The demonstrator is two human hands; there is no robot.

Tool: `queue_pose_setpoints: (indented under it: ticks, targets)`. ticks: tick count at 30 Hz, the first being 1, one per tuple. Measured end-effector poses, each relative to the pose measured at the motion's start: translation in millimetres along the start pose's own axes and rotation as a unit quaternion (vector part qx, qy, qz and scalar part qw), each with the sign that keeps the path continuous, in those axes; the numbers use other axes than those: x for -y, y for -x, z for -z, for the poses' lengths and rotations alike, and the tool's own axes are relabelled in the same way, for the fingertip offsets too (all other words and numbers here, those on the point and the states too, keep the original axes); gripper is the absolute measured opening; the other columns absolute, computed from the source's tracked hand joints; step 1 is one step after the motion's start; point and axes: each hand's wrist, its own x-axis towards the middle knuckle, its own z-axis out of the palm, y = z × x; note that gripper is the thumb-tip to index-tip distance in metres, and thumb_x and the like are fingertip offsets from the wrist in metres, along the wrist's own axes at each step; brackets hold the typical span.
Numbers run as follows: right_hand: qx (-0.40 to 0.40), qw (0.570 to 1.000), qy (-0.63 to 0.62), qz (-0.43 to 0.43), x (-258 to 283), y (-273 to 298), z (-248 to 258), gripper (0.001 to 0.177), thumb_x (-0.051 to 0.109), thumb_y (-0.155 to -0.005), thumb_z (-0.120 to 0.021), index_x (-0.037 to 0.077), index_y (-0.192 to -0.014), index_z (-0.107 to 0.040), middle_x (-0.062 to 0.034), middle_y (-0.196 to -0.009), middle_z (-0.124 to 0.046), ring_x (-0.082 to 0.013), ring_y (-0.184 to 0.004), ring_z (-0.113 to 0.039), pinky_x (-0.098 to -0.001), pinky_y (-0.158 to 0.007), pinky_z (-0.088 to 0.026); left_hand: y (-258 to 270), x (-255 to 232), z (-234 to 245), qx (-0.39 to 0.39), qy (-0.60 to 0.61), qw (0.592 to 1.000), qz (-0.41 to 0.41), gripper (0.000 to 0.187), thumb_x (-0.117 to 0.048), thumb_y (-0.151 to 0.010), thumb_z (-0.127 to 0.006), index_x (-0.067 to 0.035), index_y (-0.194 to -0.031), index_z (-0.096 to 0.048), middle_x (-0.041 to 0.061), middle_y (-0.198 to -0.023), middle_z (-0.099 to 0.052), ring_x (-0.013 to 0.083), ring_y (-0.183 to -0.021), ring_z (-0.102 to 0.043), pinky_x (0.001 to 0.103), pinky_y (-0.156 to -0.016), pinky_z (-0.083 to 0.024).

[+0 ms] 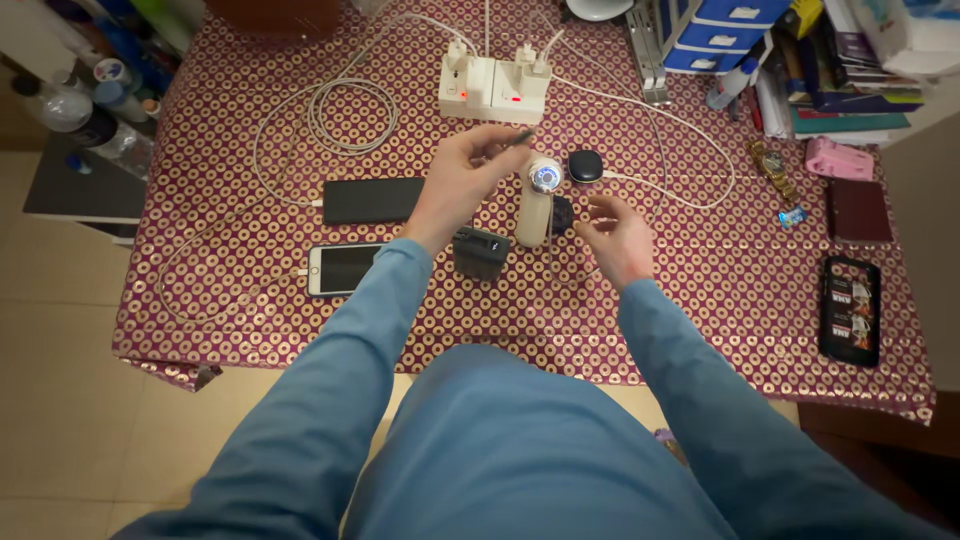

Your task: The person connects several small electronic devices to a power strip using USB cables. They plug a cable into a round black device, then into a beige handheld massager, and finally into a power bank. The person also handles a small black circular device and a power bank, connecting them to the power strip.

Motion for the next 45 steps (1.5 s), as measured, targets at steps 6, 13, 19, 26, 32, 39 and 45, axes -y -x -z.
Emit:
queue_pose_setpoints:
  ticks: [6, 13, 19, 26, 32, 39, 45]
  targets:
    - [0.155, 0.975, 0.161, 0.021, -2, -27, -16, 0.082, 0.024, -0.07, -0.086, 0.018, -0.146, -0.054, -0.0139, -0.124, -0.065, -0.0316, -0.109, -0.066, -0.046, -0.095, -0.052, -28, 27, -10, 0.016, -0.262, 0.963, 0.055, 0.039, -0.032, -0.089, -0.073, -0.014, -0.123, -0.074, 0.008, -0.096, -0.077, 0.0146, -0.086, -0.073, 0.03, -0.079, -0.056]
    - [0.206, 0.952, 0.192, 0.122, -4, -41, -23, 0.08, 0.022, -0.07, -0.085, 0.017, -0.143, -0.054, -0.0122, -0.134, -0.062, -0.0366, -0.12, -0.059, -0.0472, -0.102, -0.05, -54, 50, -41, -0.005, -0.418, 0.905, 0.075, 0.042, -0.032, -0.087, -0.071, -0.026, -0.129, -0.07, 0.007, -0.119, -0.072, 0.0275, -0.108, -0.069, 0.042, -0.095, -0.053]
    - [0.197, 0.957, 0.195, 0.083, -17, -41, -20, 0.072, 0.022, -0.073, -0.085, 0.016, -0.139, -0.056, -0.0148, -0.126, -0.067, -0.0366, -0.114, -0.064, -0.0475, -0.099, -0.051, -48, 50, -44, -0.052, -0.462, 0.879, 0.107, 0.032, -0.03, -0.087, -0.072, -0.032, -0.119, -0.075, 0.007, -0.108, -0.075, 0.0291, -0.104, -0.07, 0.045, -0.091, -0.055]
    - [0.159, 0.922, -0.274, -0.224, -34, -41, -10, 0.06, 0.021, -0.079, -0.073, 0.018, -0.136, -0.055, -0.0082, -0.127, -0.065, -0.0242, -0.099, -0.068, -0.0504, -0.087, -0.06, -48, 57, -34, -0.041, -0.422, 0.902, 0.077, 0.034, -0.024, -0.084, -0.07, -0.032, -0.116, -0.077, 0.007, -0.096, -0.076, 0.0268, -0.094, -0.072, 0.042, -0.086, -0.056]
    - [0.205, 0.79, -0.502, -0.285, -17, -26, 10, 0.04, 0.027, -0.082, -0.061, 0.022, -0.121, -0.06, -0.0006, -0.111, -0.066, -0.0181, -0.092, -0.07, -0.04, -0.073, -0.058, -50, 67, -29, -0.042, -0.395, 0.915, 0.067, 0.034, -0.022, -0.084, -0.068, -0.029, -0.116, -0.077, 0.008, -0.096, -0.075, 0.0266, -0.093, -0.073, 0.039, -0.086, -0.056]
    - [0.201, 0.931, -0.208, -0.221, -9, -34, -18, 0.049, 0.037, -0.084, -0.073, 0.007, -0.121, -0.065, -0.0068, -0.094, -0.069, -0.0202, -0.076, -0.066, -0.042, -0.066, -0.056, -54, 76, -23, -0.042, -0.347, 0.935, 0.051, 0.032, -0.02, -0.081, -0.076, -0.023, -0.113, -0.078, 0.007, -0.103, -0.078, 0.021, -0.094, -0.075, 0.035, -0.086, -0.057]
    - [0.245, 0.968, 0.038, -0.024, 1, -46, -45, 0.075, 0.051, -0.077, -0.082, 0.005, -0.133, -0.065, -0.0139, -0.107, -0.077, -0.0186, -0.086, -0.074, -0.0319, -0.078, -0.057, -59, 78, -6, -0.061, -0.225, 0.96, 0.153, 0.031, -0.009, -0.083, -0.076, -0.012, -0.114, -0.075, 0.009, -0.1, -0.079, 0.0155, -0.07, -0.075, 0.031, -0.062, -0.06]
